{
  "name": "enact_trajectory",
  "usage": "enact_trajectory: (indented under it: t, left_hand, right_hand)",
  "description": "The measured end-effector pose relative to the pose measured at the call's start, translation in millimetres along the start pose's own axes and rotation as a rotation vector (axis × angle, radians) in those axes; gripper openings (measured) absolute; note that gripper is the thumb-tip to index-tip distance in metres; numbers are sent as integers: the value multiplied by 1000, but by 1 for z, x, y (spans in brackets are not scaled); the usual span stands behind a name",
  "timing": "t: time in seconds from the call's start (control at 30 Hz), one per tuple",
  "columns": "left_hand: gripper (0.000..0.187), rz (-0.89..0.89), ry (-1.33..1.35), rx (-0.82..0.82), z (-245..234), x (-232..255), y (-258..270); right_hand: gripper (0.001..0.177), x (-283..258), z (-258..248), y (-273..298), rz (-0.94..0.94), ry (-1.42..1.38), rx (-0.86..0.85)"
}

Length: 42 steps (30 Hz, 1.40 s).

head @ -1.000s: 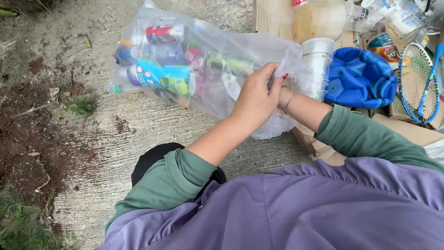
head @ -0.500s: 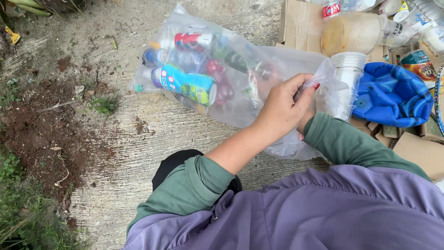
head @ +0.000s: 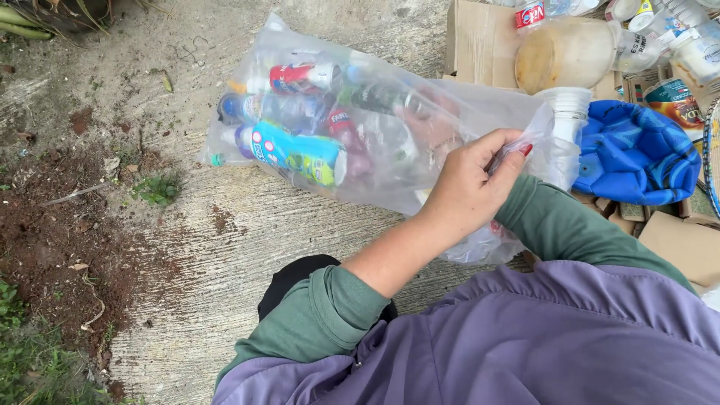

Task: The person is sorting through a pile of recyclable items, including plastic cups, bottles, and cardboard, and placing them into a plastic bag.

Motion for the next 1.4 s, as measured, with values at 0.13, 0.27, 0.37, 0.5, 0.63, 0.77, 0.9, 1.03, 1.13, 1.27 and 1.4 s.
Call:
enact_trajectory:
  t: [0.13,0.27,0.37,0.5,0.63,0.77,0.9,1.03,1.13,1.27,1.4]
  left_hand:
    - [23,39,-1,-24,4,-2,-5]
    - [22,-13,27,-93,10,-4,-22]
    - [23,-21,40,-14,16,-7,-48]
    - [24,-20,52,103,33,-24,-81]
    - [24,-28,224,214,48,-23,-101]
    - [22,77,179,300,62,-37,-117]
    - [18,173,181,321,70,-64,-126]
    - [14,294,169,293,86,-68,-131]
    - [14,349,122,294,92,-93,-139]
    - [18,421,125,331,99,-84,-146]
    - [21,278,182,393,108,-82,-150]
  right_hand:
    - [42,-1,-25,-21,75,-34,-30]
    - [42,4,-38,-16,149,-108,-15]
    - [42,4,-57,23,232,-182,86]
    - [42,6,-73,117,387,-275,233]
    - [41,-23,-82,202,505,-364,324]
    - [55,-83,-81,327,430,-514,543]
    - [56,-42,-49,448,511,-438,824]
    - [67,31,-18,543,568,-216,1061]
    - [74,62,-2,579,673,-100,1076]
    - [76,71,-7,609,742,27,1069]
    - [78,78,-40,641,799,213,1119]
Point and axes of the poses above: each hand's wrist, its own y-axis away from the middle knuckle, its own z-axis out of the palm, x = y × z, the point moved 2 cm from there along -y, towards the middle knuckle, and after that the axes turned 5 degrees about -y, right-handed, at the moved point
